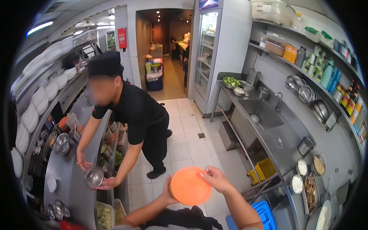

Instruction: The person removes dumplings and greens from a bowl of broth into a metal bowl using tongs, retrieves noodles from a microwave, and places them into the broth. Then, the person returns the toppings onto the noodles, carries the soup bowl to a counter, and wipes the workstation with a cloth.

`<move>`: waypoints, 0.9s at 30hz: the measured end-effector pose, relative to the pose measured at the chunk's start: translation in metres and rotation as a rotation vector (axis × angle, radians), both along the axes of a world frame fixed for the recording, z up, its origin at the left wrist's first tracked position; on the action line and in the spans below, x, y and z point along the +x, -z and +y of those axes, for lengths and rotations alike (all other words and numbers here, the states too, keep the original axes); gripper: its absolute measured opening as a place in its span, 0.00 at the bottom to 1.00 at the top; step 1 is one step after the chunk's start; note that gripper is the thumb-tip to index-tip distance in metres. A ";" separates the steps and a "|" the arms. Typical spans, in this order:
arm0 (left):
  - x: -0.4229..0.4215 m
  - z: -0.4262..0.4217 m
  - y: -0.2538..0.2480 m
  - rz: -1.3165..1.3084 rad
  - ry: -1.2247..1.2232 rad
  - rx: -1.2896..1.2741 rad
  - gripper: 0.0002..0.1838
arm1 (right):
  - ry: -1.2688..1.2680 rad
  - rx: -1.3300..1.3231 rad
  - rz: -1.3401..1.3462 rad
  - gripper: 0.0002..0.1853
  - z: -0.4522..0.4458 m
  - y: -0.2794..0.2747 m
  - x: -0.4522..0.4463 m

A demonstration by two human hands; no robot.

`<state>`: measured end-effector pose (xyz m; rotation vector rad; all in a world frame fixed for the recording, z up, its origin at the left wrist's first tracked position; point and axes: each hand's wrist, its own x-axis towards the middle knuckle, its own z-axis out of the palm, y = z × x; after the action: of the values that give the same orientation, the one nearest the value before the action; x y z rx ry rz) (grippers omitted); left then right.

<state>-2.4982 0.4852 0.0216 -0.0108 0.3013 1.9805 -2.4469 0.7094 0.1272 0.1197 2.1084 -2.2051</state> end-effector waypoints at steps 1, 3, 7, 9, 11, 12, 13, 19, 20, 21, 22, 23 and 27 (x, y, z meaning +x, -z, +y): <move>-0.021 0.002 0.001 -0.016 -0.001 -0.004 0.45 | 0.001 0.010 -0.015 0.15 0.000 -0.002 -0.027; -0.078 0.011 0.009 0.035 -0.028 -0.043 0.48 | -0.001 0.030 -0.022 0.15 0.012 0.005 -0.083; -0.194 0.030 0.064 0.094 0.009 -0.020 0.47 | -0.006 0.104 -0.029 0.16 0.034 0.032 -0.189; -0.252 0.040 0.089 0.163 0.090 -0.116 0.45 | 0.015 0.183 -0.039 0.17 0.041 0.039 -0.233; -0.303 0.057 0.100 0.201 0.064 -0.263 0.43 | 0.113 0.145 -0.068 0.18 0.054 0.041 -0.276; -0.331 0.066 0.100 0.258 0.025 -0.421 0.41 | 0.122 0.148 -0.064 0.18 0.061 0.045 -0.296; -0.361 0.077 0.098 0.275 0.031 -0.416 0.41 | 0.202 0.194 -0.074 0.19 0.070 0.052 -0.316; -0.485 0.131 0.069 0.634 0.047 -0.723 0.31 | 0.452 0.292 -0.129 0.18 0.126 0.081 -0.431; -0.505 0.144 0.067 0.657 0.032 -0.719 0.29 | 0.471 0.302 -0.134 0.18 0.137 0.087 -0.453; -0.525 0.154 0.074 0.654 0.043 -0.718 0.29 | 0.479 0.300 -0.141 0.18 0.149 0.096 -0.475; -0.548 0.165 0.083 0.654 0.054 -0.757 0.28 | 0.448 0.295 -0.155 0.18 0.164 0.105 -0.502; -0.572 0.178 0.091 0.653 0.060 -0.795 0.28 | 0.414 0.292 -0.166 0.18 0.181 0.114 -0.530; -0.657 0.220 0.095 0.636 -0.082 -0.967 0.26 | 0.269 0.322 -0.159 0.20 0.231 0.150 -0.642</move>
<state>-3.1551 0.7057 -0.0733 -0.0115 1.6559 1.6890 -3.0890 0.9409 -0.0229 0.6117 2.4561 -1.8784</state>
